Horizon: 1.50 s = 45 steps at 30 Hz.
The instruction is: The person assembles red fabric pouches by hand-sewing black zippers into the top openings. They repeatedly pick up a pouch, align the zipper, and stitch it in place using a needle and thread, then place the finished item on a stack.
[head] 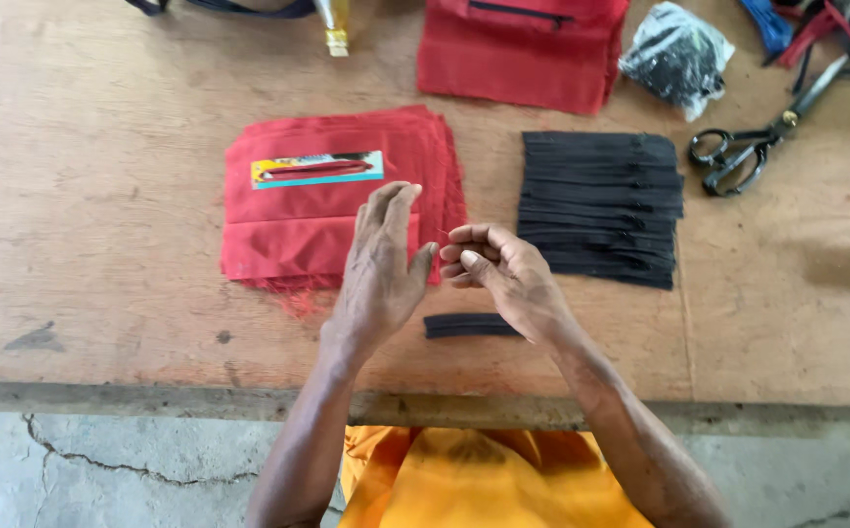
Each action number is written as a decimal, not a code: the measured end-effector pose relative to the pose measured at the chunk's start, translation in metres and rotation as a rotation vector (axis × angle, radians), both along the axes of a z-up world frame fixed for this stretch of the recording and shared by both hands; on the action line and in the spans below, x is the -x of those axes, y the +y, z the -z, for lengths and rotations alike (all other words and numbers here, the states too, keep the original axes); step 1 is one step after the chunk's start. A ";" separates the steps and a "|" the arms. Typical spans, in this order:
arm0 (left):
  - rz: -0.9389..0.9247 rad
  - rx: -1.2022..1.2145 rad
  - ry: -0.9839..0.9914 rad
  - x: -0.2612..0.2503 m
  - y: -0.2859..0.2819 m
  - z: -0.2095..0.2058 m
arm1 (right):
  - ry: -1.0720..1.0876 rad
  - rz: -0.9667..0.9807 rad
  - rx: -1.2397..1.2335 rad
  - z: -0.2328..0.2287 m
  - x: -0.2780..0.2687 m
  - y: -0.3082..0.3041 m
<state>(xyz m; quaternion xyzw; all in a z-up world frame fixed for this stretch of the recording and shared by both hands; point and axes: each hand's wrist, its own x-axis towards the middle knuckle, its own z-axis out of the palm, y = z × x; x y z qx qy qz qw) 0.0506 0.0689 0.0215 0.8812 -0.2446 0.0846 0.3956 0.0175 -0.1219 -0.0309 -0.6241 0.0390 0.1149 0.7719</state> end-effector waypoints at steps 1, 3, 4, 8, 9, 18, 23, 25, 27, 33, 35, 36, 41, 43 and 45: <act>-0.010 0.000 0.020 -0.002 0.002 0.002 | 0.001 -0.003 0.003 0.001 -0.006 0.004; -0.059 -0.033 0.019 -0.009 0.006 0.010 | 0.023 -0.001 0.019 0.005 -0.019 0.011; -0.101 -0.066 0.002 -0.013 0.007 0.015 | 0.046 0.004 0.033 0.006 -0.024 0.013; -0.238 -0.126 0.051 -0.024 0.015 0.032 | 0.153 0.026 0.046 0.014 -0.042 0.022; -0.235 -0.099 0.048 -0.025 0.017 0.034 | 0.161 0.023 0.065 0.016 -0.043 0.024; -0.270 0.072 0.233 -0.034 0.024 0.011 | -0.091 0.054 0.427 0.007 -0.046 0.058; -0.294 0.138 0.194 -0.049 0.038 0.010 | -0.709 -0.100 0.666 -0.018 -0.037 0.082; -0.329 0.162 0.234 -0.053 0.048 0.017 | -0.693 -0.177 0.619 -0.027 -0.035 0.088; -0.353 0.168 0.246 -0.057 0.054 0.024 | -0.593 -0.187 0.592 -0.029 -0.039 0.091; -0.325 0.270 0.188 -0.057 0.065 0.031 | -0.329 -0.056 0.470 -0.011 -0.077 0.094; -0.307 0.338 0.253 -0.057 0.074 0.023 | -0.210 -0.068 0.365 -0.007 -0.087 0.096; -0.356 0.502 0.302 -0.054 0.079 0.018 | -0.200 -0.086 0.384 -0.005 -0.089 0.094; -0.197 1.324 0.348 -0.025 0.136 0.007 | -0.187 -0.177 0.316 0.018 -0.096 0.072; -0.127 1.312 0.386 -0.027 0.139 0.020 | -0.012 -0.195 -0.054 0.025 -0.102 0.059; -0.039 1.290 0.438 -0.038 0.137 0.034 | -0.042 -0.266 -0.375 0.019 -0.096 0.051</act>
